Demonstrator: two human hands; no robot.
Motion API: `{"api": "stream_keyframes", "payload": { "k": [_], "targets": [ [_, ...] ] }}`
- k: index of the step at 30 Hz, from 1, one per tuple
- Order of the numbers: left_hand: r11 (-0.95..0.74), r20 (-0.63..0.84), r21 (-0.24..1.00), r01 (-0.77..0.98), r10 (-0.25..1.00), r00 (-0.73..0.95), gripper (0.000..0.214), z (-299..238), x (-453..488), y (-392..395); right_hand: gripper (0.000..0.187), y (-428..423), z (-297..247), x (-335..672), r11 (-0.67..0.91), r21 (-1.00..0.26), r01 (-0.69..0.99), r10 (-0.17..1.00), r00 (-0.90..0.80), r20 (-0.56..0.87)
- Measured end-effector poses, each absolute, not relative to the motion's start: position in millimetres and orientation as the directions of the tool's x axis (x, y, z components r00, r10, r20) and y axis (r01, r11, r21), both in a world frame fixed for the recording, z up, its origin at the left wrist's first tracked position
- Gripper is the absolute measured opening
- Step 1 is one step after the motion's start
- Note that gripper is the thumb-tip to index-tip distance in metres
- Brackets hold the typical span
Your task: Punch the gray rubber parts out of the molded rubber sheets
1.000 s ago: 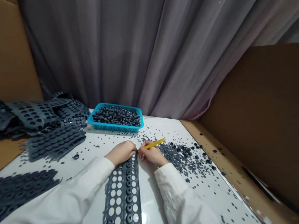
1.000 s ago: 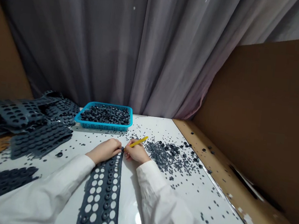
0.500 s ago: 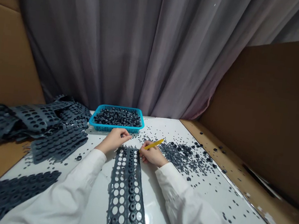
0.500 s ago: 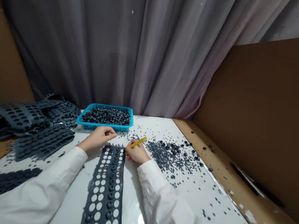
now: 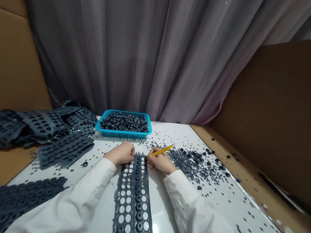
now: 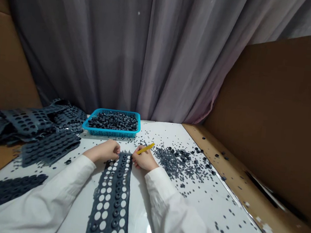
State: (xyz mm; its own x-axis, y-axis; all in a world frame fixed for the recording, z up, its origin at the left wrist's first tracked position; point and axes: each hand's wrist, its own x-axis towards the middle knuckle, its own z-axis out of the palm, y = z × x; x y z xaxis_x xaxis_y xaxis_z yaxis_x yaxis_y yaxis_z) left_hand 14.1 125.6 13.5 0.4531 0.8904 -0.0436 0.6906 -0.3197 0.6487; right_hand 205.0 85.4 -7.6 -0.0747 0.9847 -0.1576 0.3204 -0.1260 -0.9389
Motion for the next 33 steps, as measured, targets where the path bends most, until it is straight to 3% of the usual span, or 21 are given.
{"api": "stream_keyframes", "payload": {
  "k": [3,6,17,33],
  "targets": [
    [-0.334,0.028,0.66,0.673,0.906,0.422,0.003,26.8,2.1,131.7,0.013,85.6,-6.8,204.7,-0.132,-0.941,0.313,0.984,-0.073,-0.162],
    [-0.347,0.077,0.663,0.664,0.913,0.401,0.012,30.1,-4.0,134.7,0.014,86.5,-6.7,204.9,-0.133,-0.943,0.304,0.983,-0.078,-0.164],
    [-0.339,-0.015,0.66,0.671,0.887,0.462,0.005,4.5,15.7,124.0,0.014,91.8,-14.6,208.1,-0.11,-0.951,0.29,0.985,-0.099,-0.145],
    [-0.155,-0.088,0.875,0.459,0.881,0.465,0.028,-0.2,1.7,135.7,0.017,87.3,-7.4,205.8,-0.14,-0.943,0.302,0.981,-0.088,-0.174]
  ]
}}
